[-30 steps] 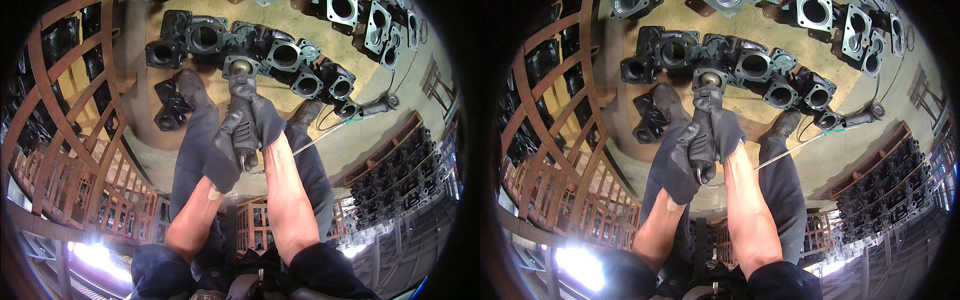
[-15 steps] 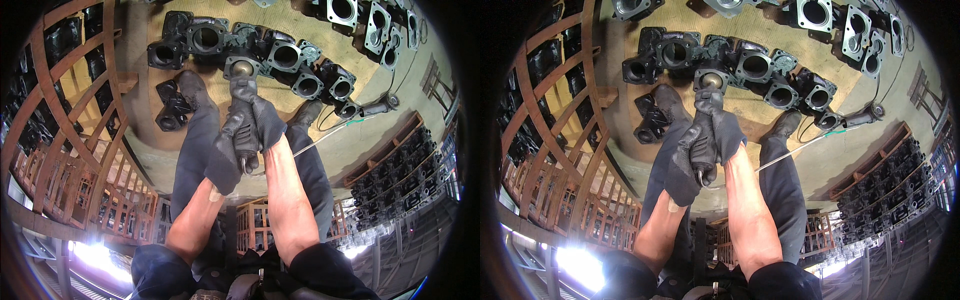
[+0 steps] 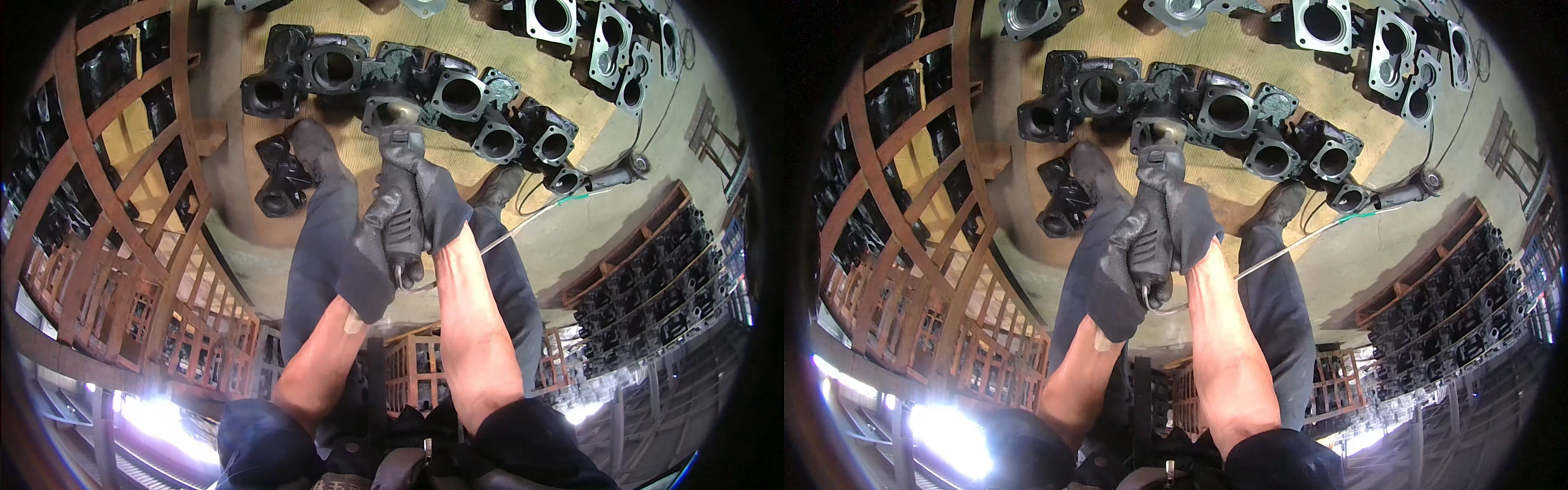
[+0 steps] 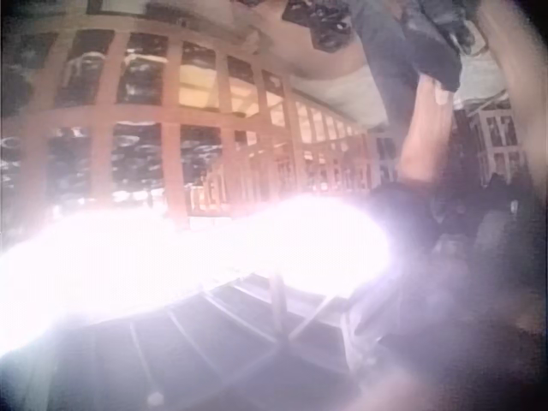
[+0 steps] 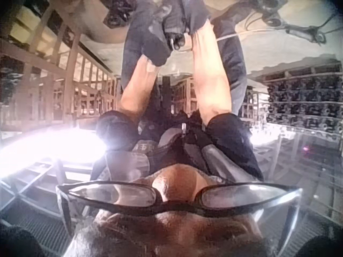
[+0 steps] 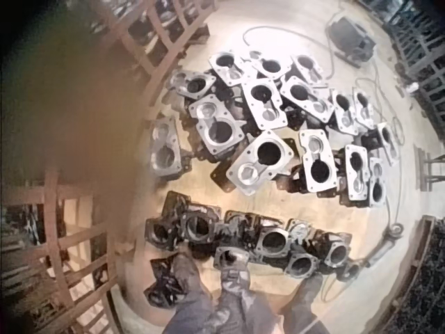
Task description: The person uses a handheld rotary tool to grind the interior surfaces of several dark metal parts laid out on a wooden board. The person moves the tool across each part's inner cavity and then sets the tool down.
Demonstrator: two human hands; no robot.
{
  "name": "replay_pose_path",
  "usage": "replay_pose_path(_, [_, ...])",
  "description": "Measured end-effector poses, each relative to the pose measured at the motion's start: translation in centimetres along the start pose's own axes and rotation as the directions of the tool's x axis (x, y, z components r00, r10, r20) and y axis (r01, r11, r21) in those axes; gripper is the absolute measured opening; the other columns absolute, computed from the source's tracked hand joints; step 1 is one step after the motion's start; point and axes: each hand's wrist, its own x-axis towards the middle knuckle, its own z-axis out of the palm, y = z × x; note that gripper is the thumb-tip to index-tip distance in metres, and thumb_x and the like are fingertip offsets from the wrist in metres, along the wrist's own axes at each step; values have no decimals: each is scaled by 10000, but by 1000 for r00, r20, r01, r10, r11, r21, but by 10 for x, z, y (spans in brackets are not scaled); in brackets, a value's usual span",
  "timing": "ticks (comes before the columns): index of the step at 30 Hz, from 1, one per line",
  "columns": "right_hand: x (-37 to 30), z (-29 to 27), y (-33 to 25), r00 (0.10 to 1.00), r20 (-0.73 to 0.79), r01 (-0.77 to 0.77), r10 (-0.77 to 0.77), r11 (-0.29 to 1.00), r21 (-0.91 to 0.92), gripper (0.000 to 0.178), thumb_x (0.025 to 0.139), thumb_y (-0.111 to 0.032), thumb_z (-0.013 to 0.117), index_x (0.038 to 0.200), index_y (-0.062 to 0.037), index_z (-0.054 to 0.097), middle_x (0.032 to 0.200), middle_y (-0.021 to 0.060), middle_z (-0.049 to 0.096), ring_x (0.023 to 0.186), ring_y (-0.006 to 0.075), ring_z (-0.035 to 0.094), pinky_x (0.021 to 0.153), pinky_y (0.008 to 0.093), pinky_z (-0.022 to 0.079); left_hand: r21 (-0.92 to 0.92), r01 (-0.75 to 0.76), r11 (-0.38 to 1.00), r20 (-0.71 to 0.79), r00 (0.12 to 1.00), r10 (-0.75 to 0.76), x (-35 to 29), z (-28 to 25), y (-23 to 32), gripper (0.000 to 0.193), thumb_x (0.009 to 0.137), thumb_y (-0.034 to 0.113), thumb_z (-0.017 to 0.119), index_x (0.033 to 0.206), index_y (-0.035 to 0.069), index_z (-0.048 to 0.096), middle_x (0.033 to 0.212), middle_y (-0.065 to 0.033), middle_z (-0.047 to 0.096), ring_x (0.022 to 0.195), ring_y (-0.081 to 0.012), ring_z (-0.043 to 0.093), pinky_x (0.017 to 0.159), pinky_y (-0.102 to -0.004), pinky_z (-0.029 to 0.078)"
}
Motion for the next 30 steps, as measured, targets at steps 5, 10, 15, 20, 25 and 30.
replay_pose_path(5, [1, -3, 11, 998, 56, 44, -41, 997, -57, 318, 850, -257, 711, 938, 30, 608, 738, 118, 641, 559, 204, 624, 538, 312, 551, -10, -23, 1000, -38, 999, 22, -14, -3, -3, 396, 948, 401, 557, 1016, 13, 593, 679, -90, 615, 343, -222, 517, 268, -333, 423])
replay_pose_path(10, [7, -6, 20, 999, 27, -31, 29, 997, 65, 276, 832, -227, 714, 913, 25, 634, 693, 88, 616, 529, 193, 596, 498, 309, 496, -24, -38, 999, 44, 998, 39, -13, -9, -6, 281, 956, 357, 583, 986, 79, 607, 686, -20, 600, 419, -143, 528, 317, -284, 409])
replay_pose_path(15, [27, -9, 13, 998, 65, 3, -3, 1000, 8, 288, 847, -253, 706, 914, 11, 611, 716, 97, 628, 543, 198, 609, 515, 316, 527, -83, -14, 996, 84, 996, 21, 25, -19, -9, 367, 963, 367, 550, 1045, 13, 602, 710, -85, 631, 405, -197, 550, 304, -309, 427])
replay_pose_path(20, [43, -7, 8, 997, -5, 77, -78, 994, -83, 341, 826, -272, 730, 954, 26, 627, 735, 110, 642, 551, 206, 620, 529, 314, 536, 43, -86, 995, 175, 982, 78, 36, -20, 8, 378, 973, 358, 542, 1055, -6, 602, 750, -94, 652, 500, -206, 624, 389, -321, 511])
replay_pose_path(25, [36, -5, 12, 999, -29, 21, -24, 993, -119, 362, 815, -264, 736, 970, 37, 607, 730, 123, 635, 554, 216, 625, 515, 319, 538, 56, 25, 998, 135, 990, -32, 28, -28, 6, 307, 964, 299, 569, 983, -1, 633, 742, -90, 651, 513, -191, 617, 426, -324, 534])
replay_pose_path(30, [21, -3, 15, 1000, -8, -9, 8, 995, -102, 364, 818, -255, 730, 976, 39, 587, 718, 128, 626, 545, 219, 622, 489, 328, 537, -45, -2, 999, 133, 991, 8, 22, -34, -8, 267, 947, 273, 584, 1034, 22, 608, 758, -68, 645, 492, -176, 583, 374, -323, 502])
